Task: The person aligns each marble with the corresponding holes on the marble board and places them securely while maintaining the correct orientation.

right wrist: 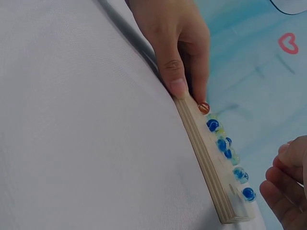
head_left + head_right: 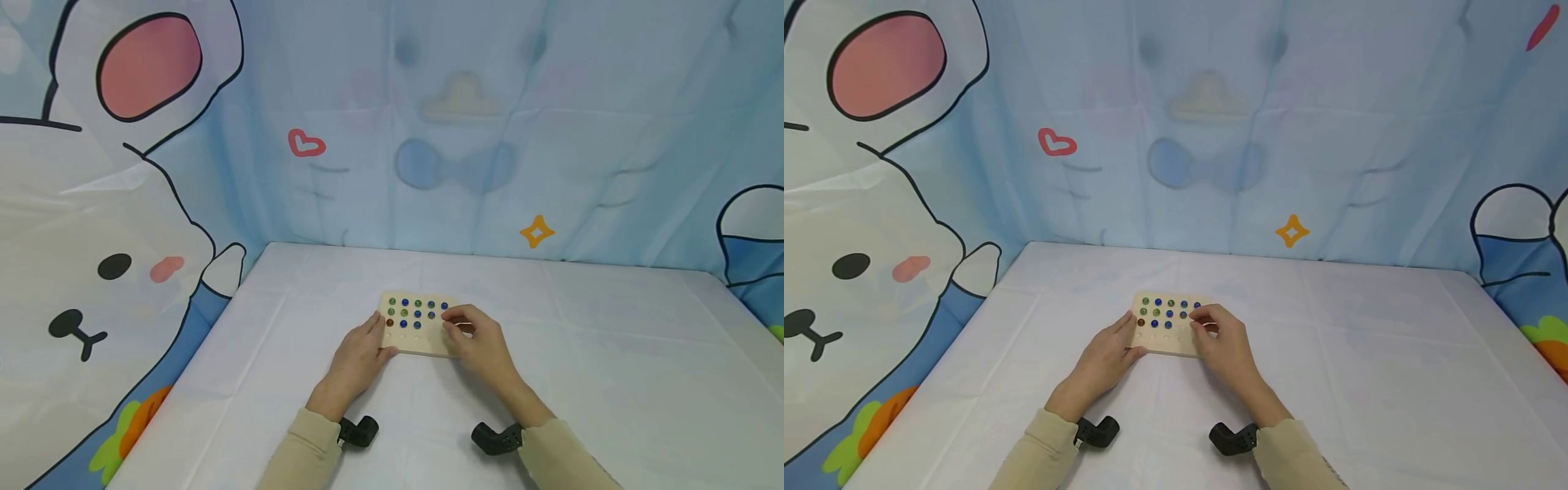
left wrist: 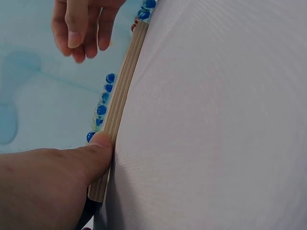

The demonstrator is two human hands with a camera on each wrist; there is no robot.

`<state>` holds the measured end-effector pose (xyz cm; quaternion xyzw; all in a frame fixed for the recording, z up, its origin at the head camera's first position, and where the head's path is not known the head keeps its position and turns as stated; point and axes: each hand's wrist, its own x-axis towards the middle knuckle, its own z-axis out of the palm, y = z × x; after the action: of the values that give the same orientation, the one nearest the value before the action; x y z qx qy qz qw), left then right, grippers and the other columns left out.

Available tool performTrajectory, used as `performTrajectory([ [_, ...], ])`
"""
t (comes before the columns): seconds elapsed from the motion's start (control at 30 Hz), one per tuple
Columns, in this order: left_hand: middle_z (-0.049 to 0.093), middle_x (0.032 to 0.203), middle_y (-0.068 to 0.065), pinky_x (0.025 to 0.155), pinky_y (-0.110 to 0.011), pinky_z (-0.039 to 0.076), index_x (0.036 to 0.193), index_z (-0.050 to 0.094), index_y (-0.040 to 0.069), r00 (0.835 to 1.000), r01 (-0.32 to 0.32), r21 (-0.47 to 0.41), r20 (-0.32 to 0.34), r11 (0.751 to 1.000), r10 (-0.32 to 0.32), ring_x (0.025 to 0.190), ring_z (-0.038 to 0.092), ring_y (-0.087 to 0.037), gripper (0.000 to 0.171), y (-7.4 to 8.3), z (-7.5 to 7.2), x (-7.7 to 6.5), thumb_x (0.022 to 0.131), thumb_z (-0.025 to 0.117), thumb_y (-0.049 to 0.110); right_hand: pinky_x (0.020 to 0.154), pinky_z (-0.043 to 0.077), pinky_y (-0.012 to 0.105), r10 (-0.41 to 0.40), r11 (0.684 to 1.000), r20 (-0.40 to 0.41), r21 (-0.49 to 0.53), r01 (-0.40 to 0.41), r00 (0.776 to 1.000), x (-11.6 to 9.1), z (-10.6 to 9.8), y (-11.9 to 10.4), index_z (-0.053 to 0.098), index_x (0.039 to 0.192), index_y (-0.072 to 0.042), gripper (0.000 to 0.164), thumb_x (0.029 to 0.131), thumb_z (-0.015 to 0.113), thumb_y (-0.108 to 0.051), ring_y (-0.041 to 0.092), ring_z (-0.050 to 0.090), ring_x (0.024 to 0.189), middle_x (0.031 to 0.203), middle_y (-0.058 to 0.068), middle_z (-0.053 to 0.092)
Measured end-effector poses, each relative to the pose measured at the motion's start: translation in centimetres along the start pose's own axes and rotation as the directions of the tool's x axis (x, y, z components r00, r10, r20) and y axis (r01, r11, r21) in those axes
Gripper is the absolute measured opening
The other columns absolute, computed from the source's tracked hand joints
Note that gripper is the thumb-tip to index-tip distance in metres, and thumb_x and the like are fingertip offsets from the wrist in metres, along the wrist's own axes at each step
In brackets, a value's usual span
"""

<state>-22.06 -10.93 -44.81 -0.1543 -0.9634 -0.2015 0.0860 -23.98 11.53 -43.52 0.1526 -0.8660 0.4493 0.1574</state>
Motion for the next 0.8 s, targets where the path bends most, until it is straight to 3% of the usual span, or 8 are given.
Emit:
performTrajectory([
  [0.27,0.043,0.153,-0.022,0.11,-0.043,0.047,0.145,0.044,-0.007,1.0,-0.004,-0.01,-0.008,1.0,0.004,0.132,0.053,-0.036,0.065,0.0,0.0,-0.1,0.097,0.064,0.032,0.079,0.056,0.015,0.002,1.0,-0.046,-0.03,-0.004,0.999,-0.6,-1.3,0.6,0.068,0.105,-0.004,0.013,0.093,0.065,-0.001,0.019,0.067,0.098,0.106,0.008,0.07],
  [0.57,0.044,0.152,-0.022,0.108,-0.043,0.048,0.144,0.045,-0.007,1.0,-0.018,-0.003,-0.017,1.0,0.018,0.13,0.054,-0.036,0.065,0.0,0.1,0.0,0.096,0.064,0.032,0.08,0.05,0.005,0.02,0.997,-0.078,-0.079,-0.026,0.997,-1.3,-2.7,1.3,0.067,0.105,-0.005,0.013,0.093,0.065,-0.001,0.02,0.068,0.097,0.105,0.008,0.07],
  [0.8,0.042,0.153,-0.022,0.11,-0.043,0.047,0.145,0.043,-0.007,1.0,-0.005,-0.002,-0.003,1.0,0.005,0.132,0.053,-0.036,0.065,0.0,0.0,0.0,0.097,0.064,0.032,0.081,0.05,0.004,0.023,0.995,-0.099,-0.099,-0.033,0.995,-1.8,-3.4,1.9,0.068,0.105,-0.005,0.013,0.094,0.065,-0.001,0.02,0.068,0.095,0.103,0.008,0.071],
])
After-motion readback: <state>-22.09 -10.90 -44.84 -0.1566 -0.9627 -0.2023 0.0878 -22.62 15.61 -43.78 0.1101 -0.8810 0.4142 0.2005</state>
